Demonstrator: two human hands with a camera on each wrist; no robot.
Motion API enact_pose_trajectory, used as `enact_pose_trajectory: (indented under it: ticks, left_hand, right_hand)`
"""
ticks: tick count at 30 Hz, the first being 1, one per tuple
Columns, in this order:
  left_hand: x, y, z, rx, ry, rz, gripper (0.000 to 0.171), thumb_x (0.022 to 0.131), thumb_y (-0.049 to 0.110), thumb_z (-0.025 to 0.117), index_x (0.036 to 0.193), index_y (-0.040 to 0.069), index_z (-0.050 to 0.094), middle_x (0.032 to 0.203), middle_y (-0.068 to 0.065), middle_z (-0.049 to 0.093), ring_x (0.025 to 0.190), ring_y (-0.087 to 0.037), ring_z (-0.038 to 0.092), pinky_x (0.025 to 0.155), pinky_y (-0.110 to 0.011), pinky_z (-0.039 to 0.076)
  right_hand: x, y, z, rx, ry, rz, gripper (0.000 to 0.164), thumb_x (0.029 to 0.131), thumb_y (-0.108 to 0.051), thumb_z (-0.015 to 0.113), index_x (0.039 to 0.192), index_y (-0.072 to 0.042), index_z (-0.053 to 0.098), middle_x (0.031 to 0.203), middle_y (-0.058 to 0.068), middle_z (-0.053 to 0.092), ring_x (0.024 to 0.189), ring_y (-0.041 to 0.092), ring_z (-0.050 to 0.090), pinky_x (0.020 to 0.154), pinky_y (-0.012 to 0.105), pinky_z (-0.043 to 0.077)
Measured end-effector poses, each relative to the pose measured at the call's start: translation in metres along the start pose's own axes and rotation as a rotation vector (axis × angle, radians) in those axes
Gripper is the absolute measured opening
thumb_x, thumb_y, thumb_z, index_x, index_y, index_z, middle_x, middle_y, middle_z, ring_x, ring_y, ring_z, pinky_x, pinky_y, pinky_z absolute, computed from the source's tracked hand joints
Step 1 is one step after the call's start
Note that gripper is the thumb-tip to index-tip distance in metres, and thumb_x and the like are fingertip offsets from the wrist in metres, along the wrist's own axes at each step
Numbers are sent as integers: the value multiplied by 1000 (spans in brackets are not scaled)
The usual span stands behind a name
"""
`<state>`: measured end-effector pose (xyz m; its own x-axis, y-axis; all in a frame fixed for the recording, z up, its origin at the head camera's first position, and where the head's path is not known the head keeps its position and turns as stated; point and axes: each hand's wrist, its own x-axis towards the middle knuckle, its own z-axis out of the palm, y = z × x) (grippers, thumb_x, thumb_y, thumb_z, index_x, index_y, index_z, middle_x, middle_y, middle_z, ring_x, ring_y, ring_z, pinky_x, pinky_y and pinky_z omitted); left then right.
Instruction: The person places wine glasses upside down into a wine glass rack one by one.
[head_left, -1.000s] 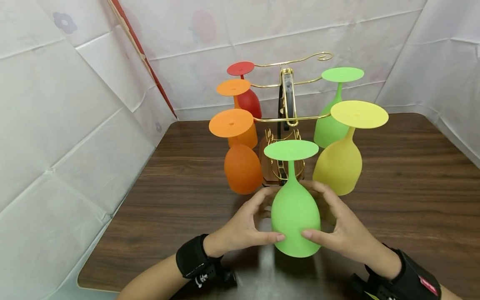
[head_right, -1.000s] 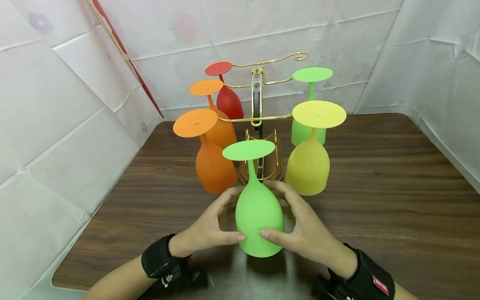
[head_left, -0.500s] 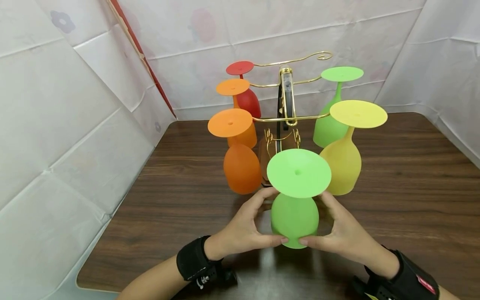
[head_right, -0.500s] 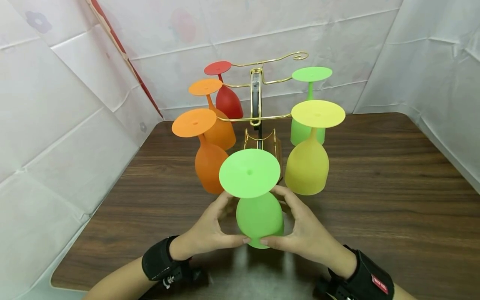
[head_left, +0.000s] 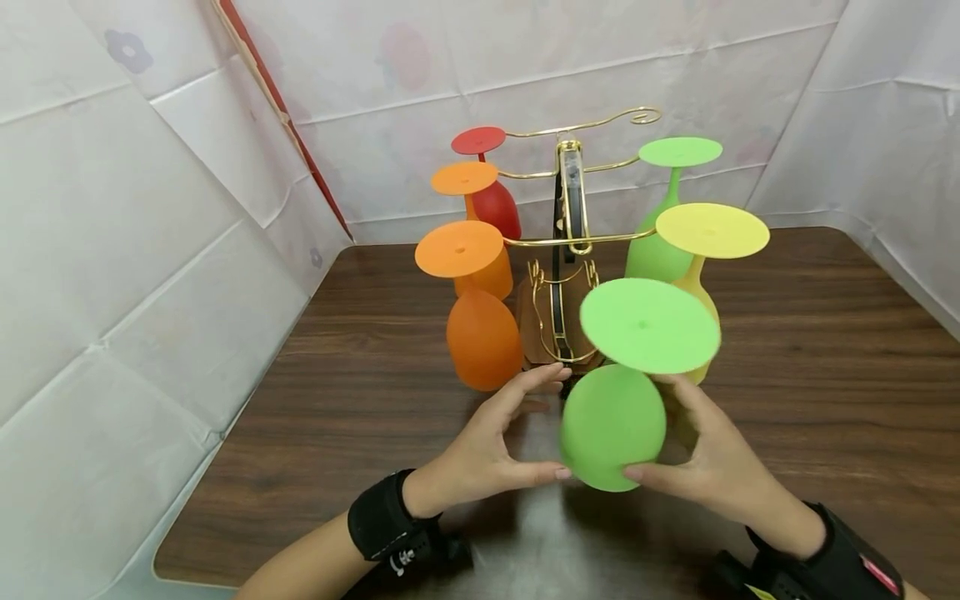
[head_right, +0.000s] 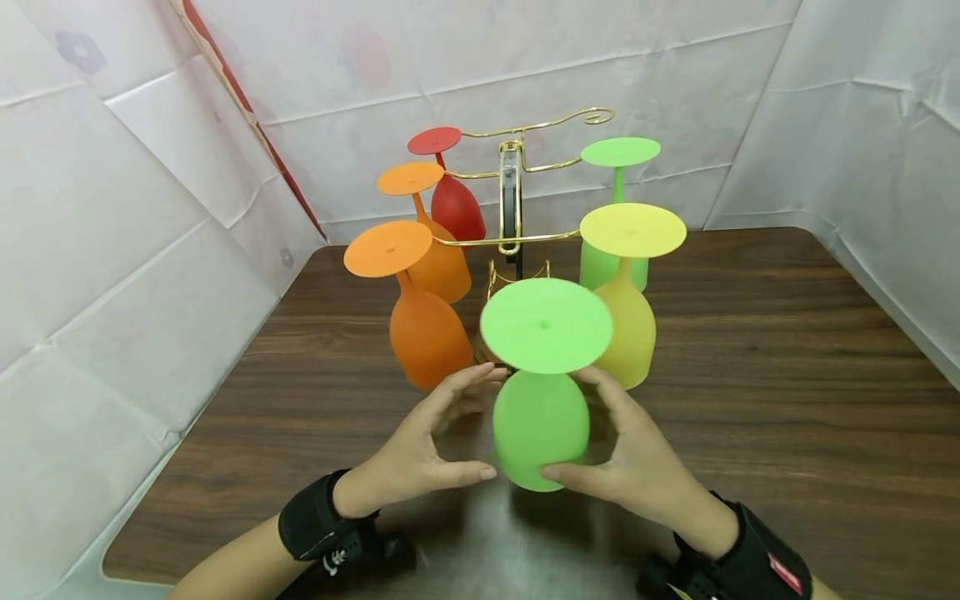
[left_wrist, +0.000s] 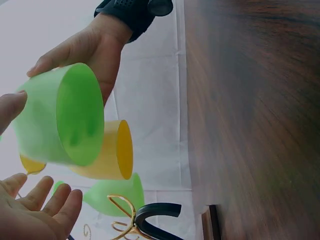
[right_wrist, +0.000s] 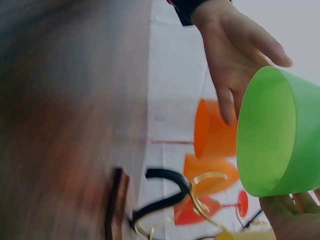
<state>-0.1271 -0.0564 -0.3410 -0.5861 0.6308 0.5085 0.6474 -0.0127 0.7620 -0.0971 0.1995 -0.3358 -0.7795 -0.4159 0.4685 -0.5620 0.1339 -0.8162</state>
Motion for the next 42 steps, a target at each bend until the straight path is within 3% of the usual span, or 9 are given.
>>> enact_pose_trajectory:
  ticks: [7,11,14,18,21,23,25,32,42]
  left_hand:
    - [0,-2,-2,37,-2,-13,90,73,-3,78,146,5,26,141,-12,41,128,-26,42,101,-38,42]
    - [0,-5,-2,39,-2,-8,87,73,-4,77,144,4,28,139,-13,43,126,-29,43,101,-36,43]
    - [0,-5,-1,29,-3,-12,85,74,-3,77,144,3,29,139,-14,43,125,-30,44,101,-36,43]
    - [0,-5,-2,25,-4,-7,83,75,-3,76,143,1,29,138,-17,43,124,-30,45,100,-39,43]
    - [-1,-5,-2,29,-3,-2,83,75,-3,76,143,1,29,138,-16,43,124,-31,45,100,-42,43]
    - [-1,-6,-3,29,-3,-8,84,75,-3,76,144,2,29,138,-15,43,124,-31,44,100,-42,43]
    - [-2,-6,-2,29,-2,-15,84,75,-3,76,144,4,29,139,-14,43,125,-32,44,100,-44,42]
    - [-2,-6,-3,32,1,-30,84,75,-3,76,144,5,29,139,-14,43,124,-32,45,100,-44,42]
    - [-5,-5,-5,33,-3,-33,82,76,-3,75,144,5,29,137,-17,44,125,-24,45,100,-42,43]
  right_hand:
    - [-17,2,-36,154,14,-7,93,61,23,70,141,9,26,128,6,50,109,11,57,85,22,51]
    - [-34,7,-60,103,63,86,92,61,21,69,142,5,28,126,4,53,104,11,58,76,25,54]
    - [-49,11,-80,-72,131,184,93,62,11,74,143,-8,33,127,-5,52,112,4,49,105,33,35]
    - [-62,21,-104,-5,193,141,91,62,17,71,143,-6,35,126,-5,54,112,2,51,106,29,34]
    - [-64,30,-117,179,189,10,90,61,32,62,142,4,32,125,5,55,102,9,61,69,17,52]
    - [-65,33,-122,185,205,-7,90,62,35,57,142,4,31,127,5,53,104,9,60,67,17,52]
    - [-65,37,-127,134,227,10,88,64,36,55,142,4,31,127,4,52,103,7,59,68,15,51]
    - [-57,43,-138,-321,242,238,87,72,23,63,145,-13,31,124,-10,47,101,-4,52,73,7,45]
    - [-26,50,-150,-348,224,298,81,81,10,65,147,-16,26,120,-10,46,97,-4,52,69,9,46]
